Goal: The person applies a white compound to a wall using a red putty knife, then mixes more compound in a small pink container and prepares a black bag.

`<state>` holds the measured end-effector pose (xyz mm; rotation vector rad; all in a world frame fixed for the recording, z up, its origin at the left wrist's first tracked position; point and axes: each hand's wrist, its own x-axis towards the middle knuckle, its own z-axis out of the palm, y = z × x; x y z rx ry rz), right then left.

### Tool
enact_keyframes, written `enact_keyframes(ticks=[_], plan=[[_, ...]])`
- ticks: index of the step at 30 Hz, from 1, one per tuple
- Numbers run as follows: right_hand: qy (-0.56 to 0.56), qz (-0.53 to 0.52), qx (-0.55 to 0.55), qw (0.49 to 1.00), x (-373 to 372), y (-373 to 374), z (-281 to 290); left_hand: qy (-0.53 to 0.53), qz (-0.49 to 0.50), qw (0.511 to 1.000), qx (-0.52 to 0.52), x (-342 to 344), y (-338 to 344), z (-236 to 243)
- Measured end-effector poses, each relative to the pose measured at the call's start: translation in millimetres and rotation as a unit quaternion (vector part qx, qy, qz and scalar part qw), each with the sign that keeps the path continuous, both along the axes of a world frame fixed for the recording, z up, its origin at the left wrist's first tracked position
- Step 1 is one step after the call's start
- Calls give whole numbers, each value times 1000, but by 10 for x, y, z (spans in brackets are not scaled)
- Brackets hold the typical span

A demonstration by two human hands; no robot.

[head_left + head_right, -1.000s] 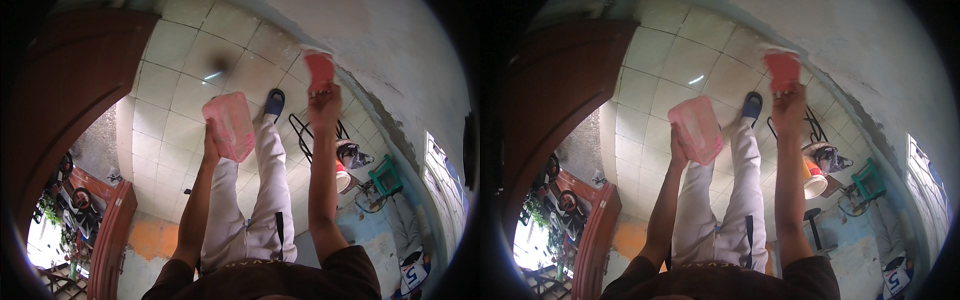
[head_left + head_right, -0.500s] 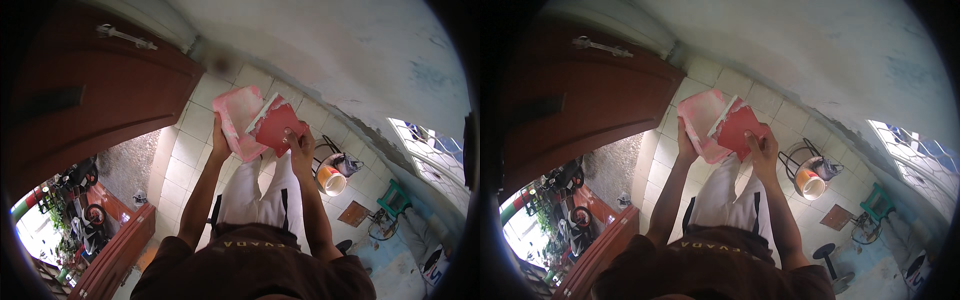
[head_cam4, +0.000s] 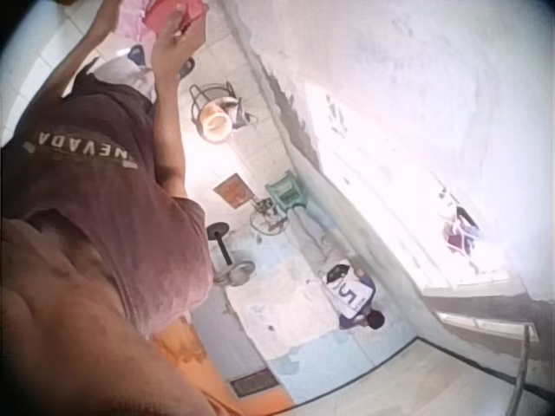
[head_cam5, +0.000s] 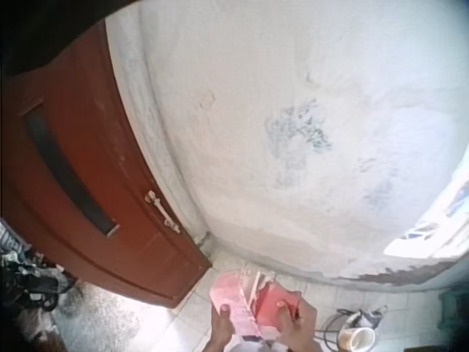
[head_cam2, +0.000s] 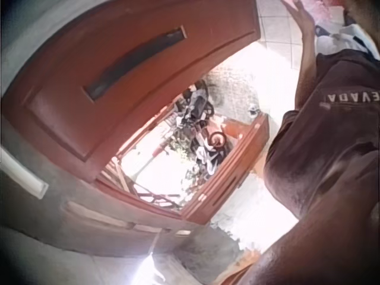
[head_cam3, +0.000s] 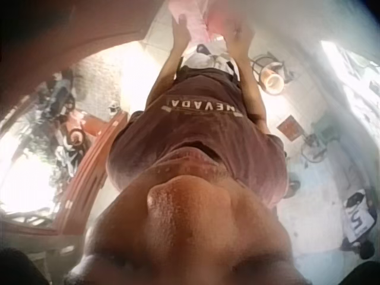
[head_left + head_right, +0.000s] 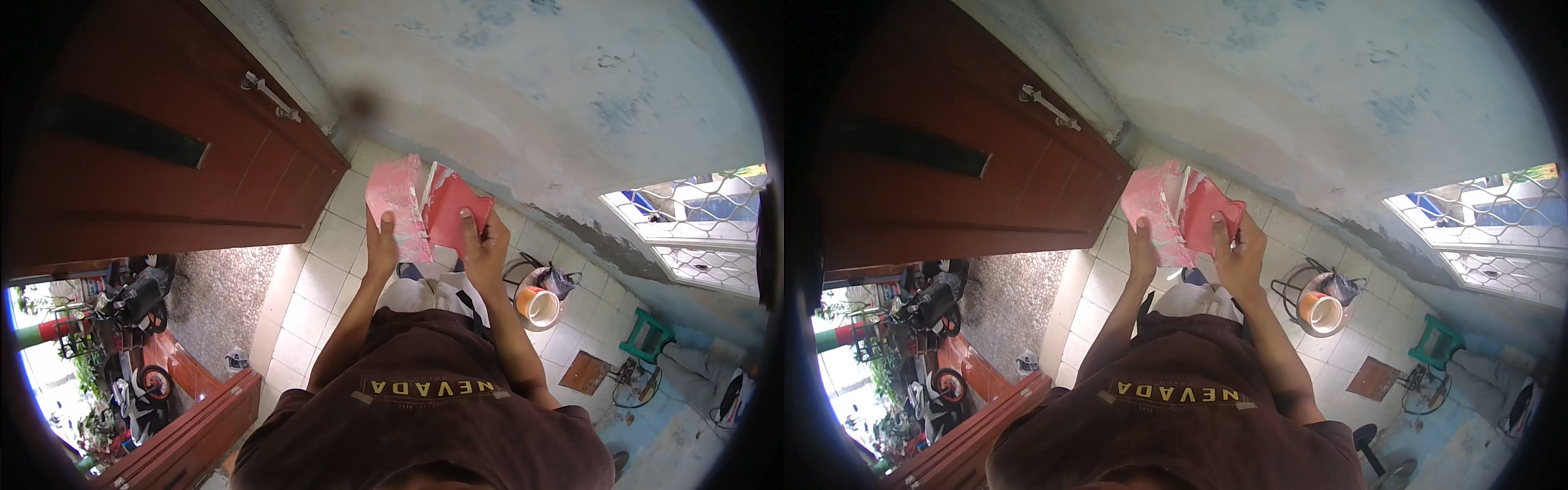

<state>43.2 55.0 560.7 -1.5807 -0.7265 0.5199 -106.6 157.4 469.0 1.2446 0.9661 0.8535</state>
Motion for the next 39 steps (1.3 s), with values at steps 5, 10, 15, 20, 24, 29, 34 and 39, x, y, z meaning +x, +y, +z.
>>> enact_keyframes(ticks=[5,10,15,20,24,29,34,39], plan=[[-85,5,-11,996,90,-34,212,37,18,974,223,-78,-41,258],[-71,26,7,997,174,-82,229,34,32,974,222,-161,-88,299],[79,38,-4,996,259,-16,266,-59,55,991,111,-331,-143,212],[68,109,-82,988,339,15,465,23,45,951,305,-341,-33,483],[-39,114,-72,990,322,-4,463,89,1,917,388,-420,37,543],[-154,44,-19,987,194,3,505,35,35,963,263,-390,-5,508],[-254,68,24,964,2,27,476,80,59,941,322,-318,-37,492],[-217,62,81,971,-176,118,422,98,75,926,358,-294,-62,533]])
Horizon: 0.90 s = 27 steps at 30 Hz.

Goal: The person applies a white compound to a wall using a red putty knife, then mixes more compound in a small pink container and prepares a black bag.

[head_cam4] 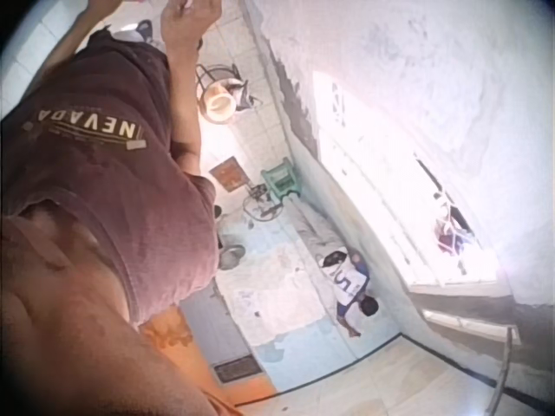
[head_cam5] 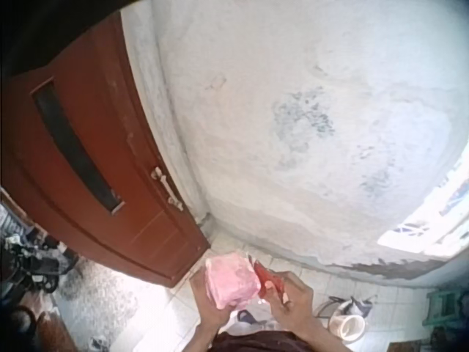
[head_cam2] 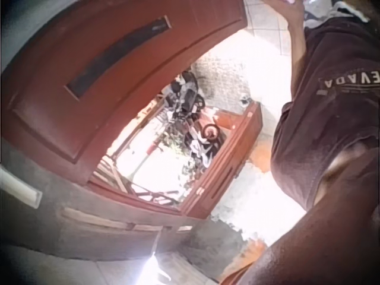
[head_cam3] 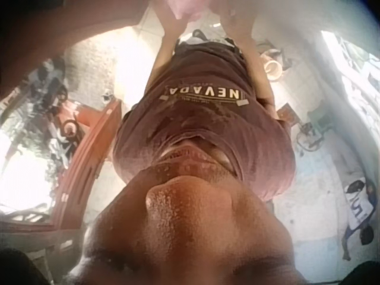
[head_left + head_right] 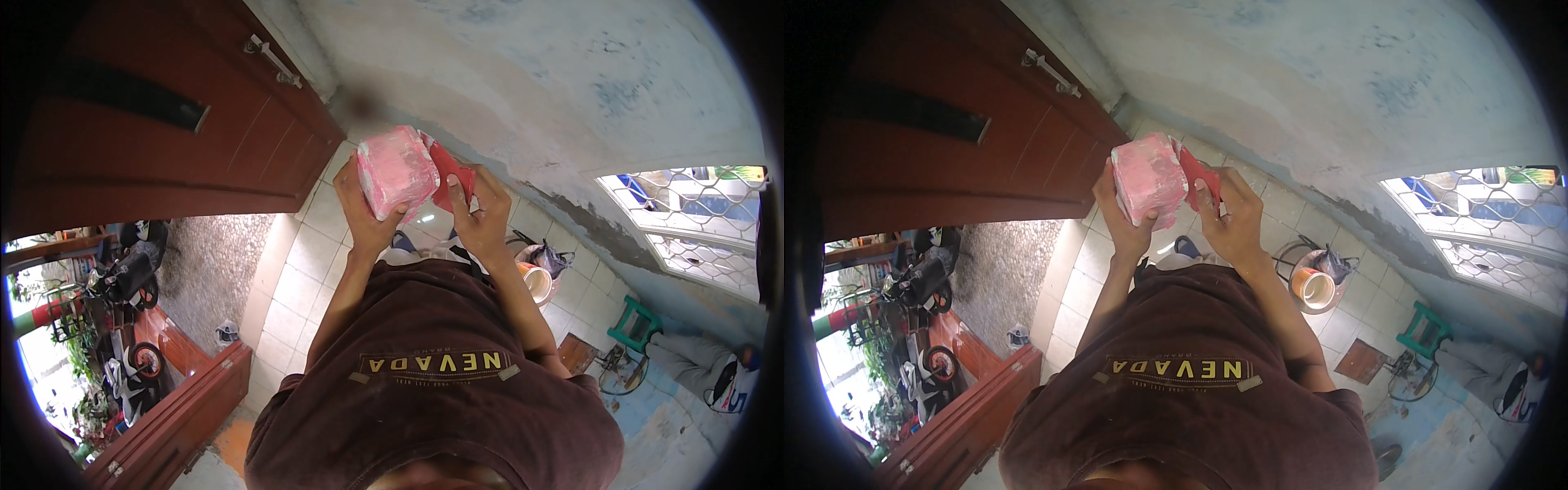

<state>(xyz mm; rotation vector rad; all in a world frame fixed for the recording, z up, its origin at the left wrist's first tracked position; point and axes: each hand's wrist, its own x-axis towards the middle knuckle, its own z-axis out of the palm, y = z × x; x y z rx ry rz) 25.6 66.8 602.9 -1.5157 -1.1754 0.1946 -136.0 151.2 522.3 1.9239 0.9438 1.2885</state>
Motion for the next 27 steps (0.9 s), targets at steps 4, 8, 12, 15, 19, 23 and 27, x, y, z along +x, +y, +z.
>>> enact_keyframes(ticks=[4,8,12,15,19,23,27], plan=[[-23,13,-23,999,-14,11,3,-4,3,1000,-2,-9,13,-5],[-28,26,-37,999,-38,3,-33,11,9,1000,1,-52,22,-5],[-21,21,-15,999,-94,12,-60,31,9,999,14,-69,48,5],[-35,12,-7,999,-111,8,-97,24,2,999,22,-83,69,-32],[-39,-16,0,999,-132,3,-101,30,-14,999,22,-97,92,-30],[-50,-31,14,998,-124,0,-114,32,-28,999,23,-94,92,-25],[-38,-52,28,998,-99,-3,-151,28,-39,999,21,-71,80,-32]])
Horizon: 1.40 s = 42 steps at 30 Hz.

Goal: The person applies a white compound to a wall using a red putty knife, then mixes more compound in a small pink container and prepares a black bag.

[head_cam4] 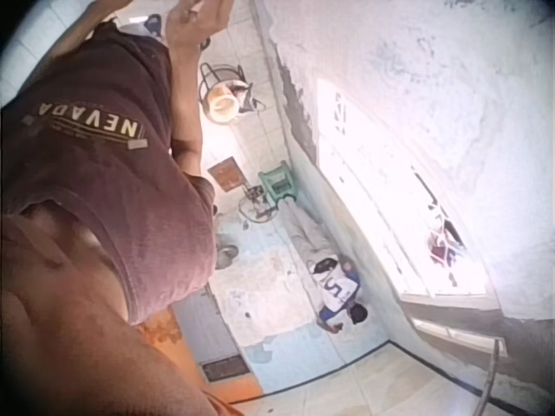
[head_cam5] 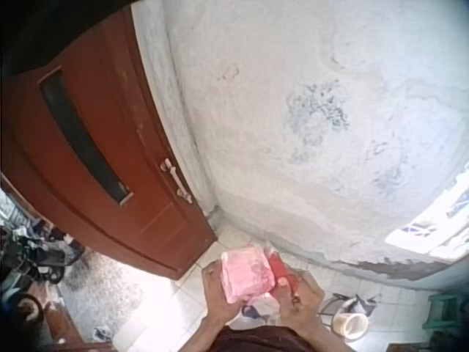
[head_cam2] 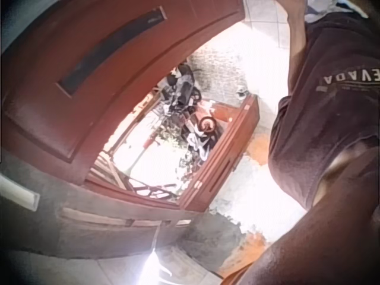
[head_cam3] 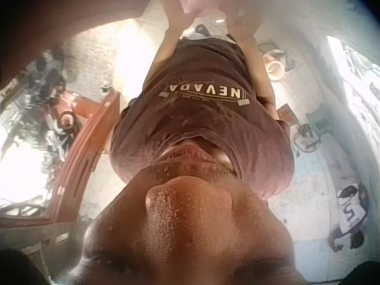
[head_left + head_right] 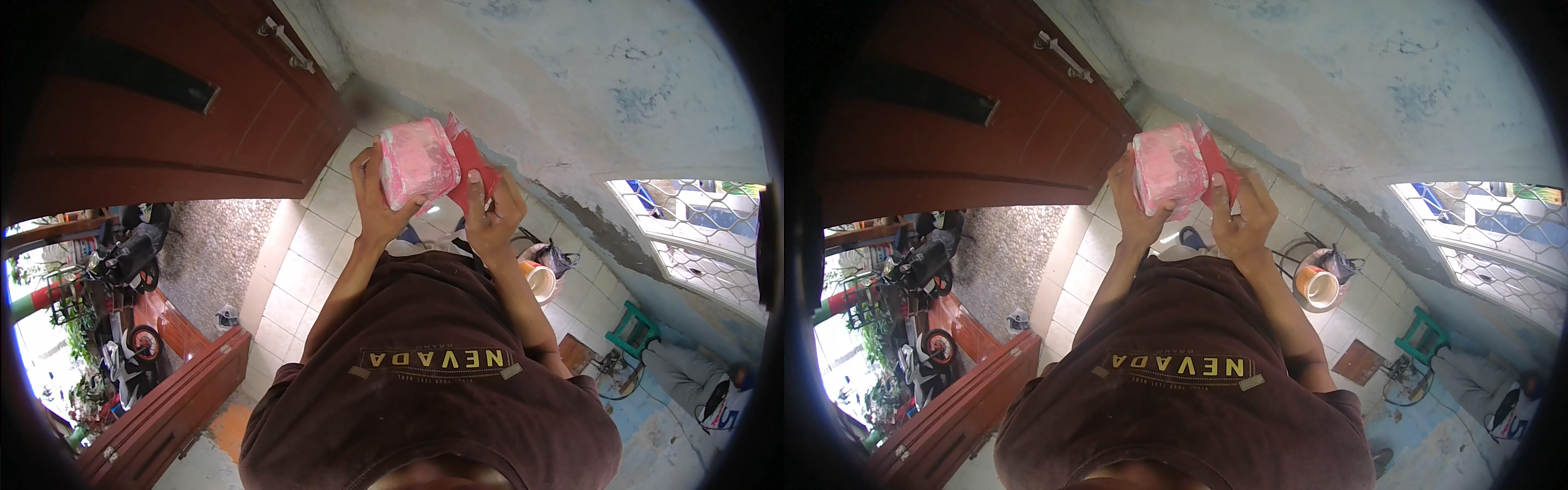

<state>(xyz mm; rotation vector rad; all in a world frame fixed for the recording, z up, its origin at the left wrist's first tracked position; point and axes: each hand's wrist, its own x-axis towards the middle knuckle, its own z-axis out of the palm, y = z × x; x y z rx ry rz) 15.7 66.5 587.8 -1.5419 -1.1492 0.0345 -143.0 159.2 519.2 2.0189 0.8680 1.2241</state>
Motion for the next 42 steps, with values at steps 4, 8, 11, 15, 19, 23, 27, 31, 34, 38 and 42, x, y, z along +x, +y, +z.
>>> enact_keyframes(ticks=[4,8,11,15,19,23,27,31,34,38,42], plan=[[-37,-38,34,998,68,34,49,3,-15,1000,-20,-15,-39,-51],[-72,-73,57,993,147,89,189,-1,-17,998,-55,-3,-101,-155],[-39,-127,48,990,244,92,271,21,-27,998,-57,-16,-103,-255],[240,-113,41,963,332,192,317,-264,-69,841,-467,-241,-115,-753],[524,12,60,850,509,139,79,-455,-134,674,-567,-195,-88,-308],[545,27,15,838,322,102,-27,-440,-143,681,-568,-187,-57,-279],[520,48,-23,852,286,90,-59,-437,-149,668,-584,-94,-55,-111],[547,64,-33,834,346,68,-32,-423,-143,680,-581,-4,-94,57],[609,71,-3,790,316,88,112,-408,-154,683,-586,7,-108,-45],[834,200,52,511,537,40,-118,-371,-175,691,-595,12,-157,-29],[879,381,127,257,670,-4,-360,-343,-178,703,-596,78,-208,-14]])
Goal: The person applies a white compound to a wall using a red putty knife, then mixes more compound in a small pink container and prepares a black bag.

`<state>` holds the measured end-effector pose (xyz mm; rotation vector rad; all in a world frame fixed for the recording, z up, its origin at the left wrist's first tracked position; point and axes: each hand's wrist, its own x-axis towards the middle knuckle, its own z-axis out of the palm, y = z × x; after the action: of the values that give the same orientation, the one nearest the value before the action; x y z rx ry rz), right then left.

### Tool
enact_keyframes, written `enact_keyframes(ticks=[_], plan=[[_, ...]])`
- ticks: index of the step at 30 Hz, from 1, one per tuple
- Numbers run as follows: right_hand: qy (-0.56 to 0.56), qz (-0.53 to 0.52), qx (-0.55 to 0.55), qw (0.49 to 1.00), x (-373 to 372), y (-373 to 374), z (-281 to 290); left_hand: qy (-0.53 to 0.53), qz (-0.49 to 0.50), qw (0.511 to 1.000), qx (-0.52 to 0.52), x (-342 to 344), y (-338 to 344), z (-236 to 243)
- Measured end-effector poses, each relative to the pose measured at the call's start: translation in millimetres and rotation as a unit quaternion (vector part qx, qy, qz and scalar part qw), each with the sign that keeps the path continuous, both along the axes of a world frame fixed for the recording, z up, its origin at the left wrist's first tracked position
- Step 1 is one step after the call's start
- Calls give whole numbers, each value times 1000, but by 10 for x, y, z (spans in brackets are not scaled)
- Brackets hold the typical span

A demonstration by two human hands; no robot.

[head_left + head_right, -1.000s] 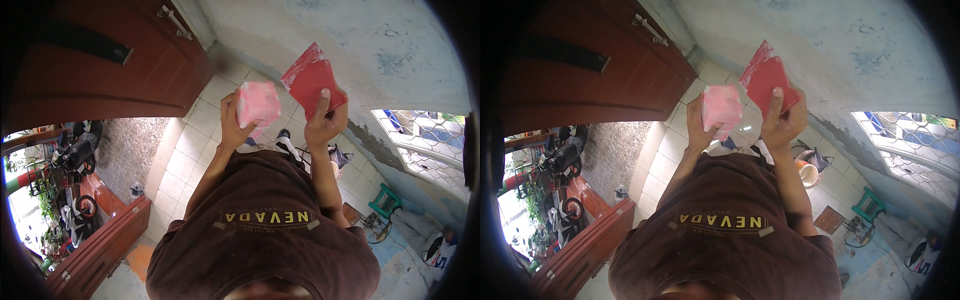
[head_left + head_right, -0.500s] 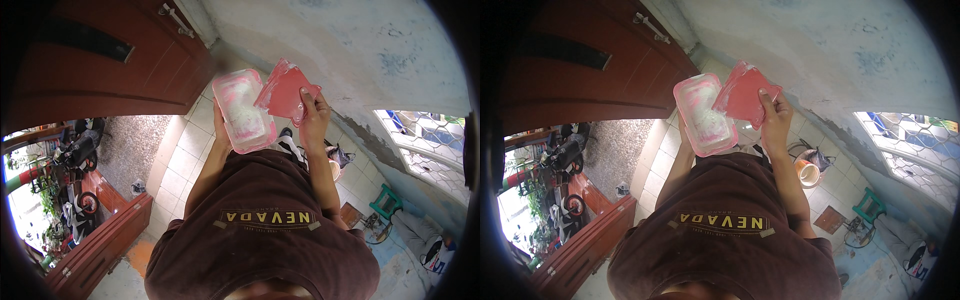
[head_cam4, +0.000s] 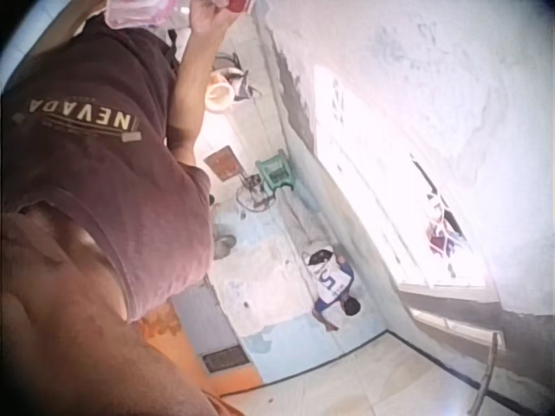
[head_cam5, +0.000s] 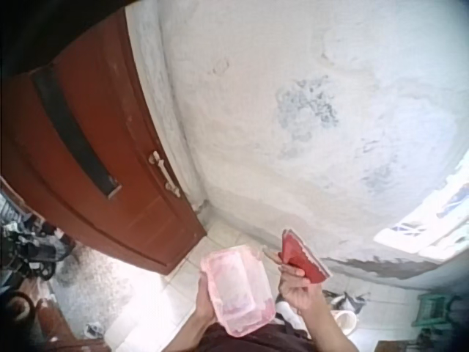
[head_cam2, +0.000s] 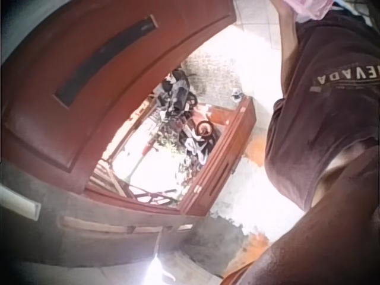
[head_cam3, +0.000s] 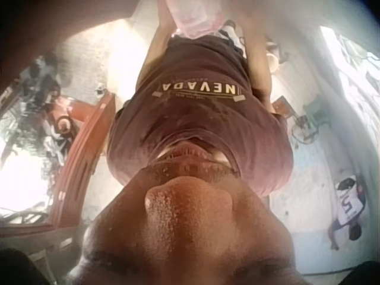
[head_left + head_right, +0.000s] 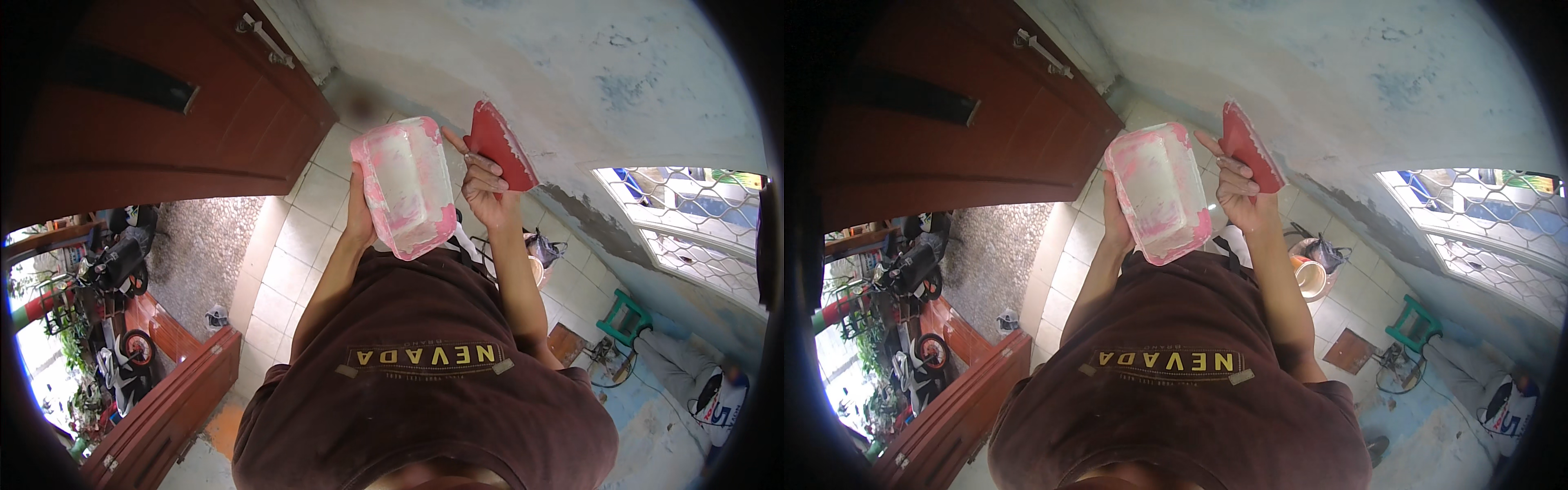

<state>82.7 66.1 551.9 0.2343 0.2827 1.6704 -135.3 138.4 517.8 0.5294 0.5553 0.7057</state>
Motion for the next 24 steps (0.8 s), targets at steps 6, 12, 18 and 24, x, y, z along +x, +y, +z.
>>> enact_keyframes(ticks=[6,12,18,24], plan=[[-97,-19,-36,994,10,-38,-85,8,17,1000,-1,12,-15,55],[-572,-172,-278,752,-462,-50,424,35,101,993,43,-27,-48,60],[-714,-303,-281,566,-715,50,342,48,80,992,80,-93,-117,-142],[-681,-329,-294,585,-835,99,293,30,67,992,99,-80,-177,-269]])
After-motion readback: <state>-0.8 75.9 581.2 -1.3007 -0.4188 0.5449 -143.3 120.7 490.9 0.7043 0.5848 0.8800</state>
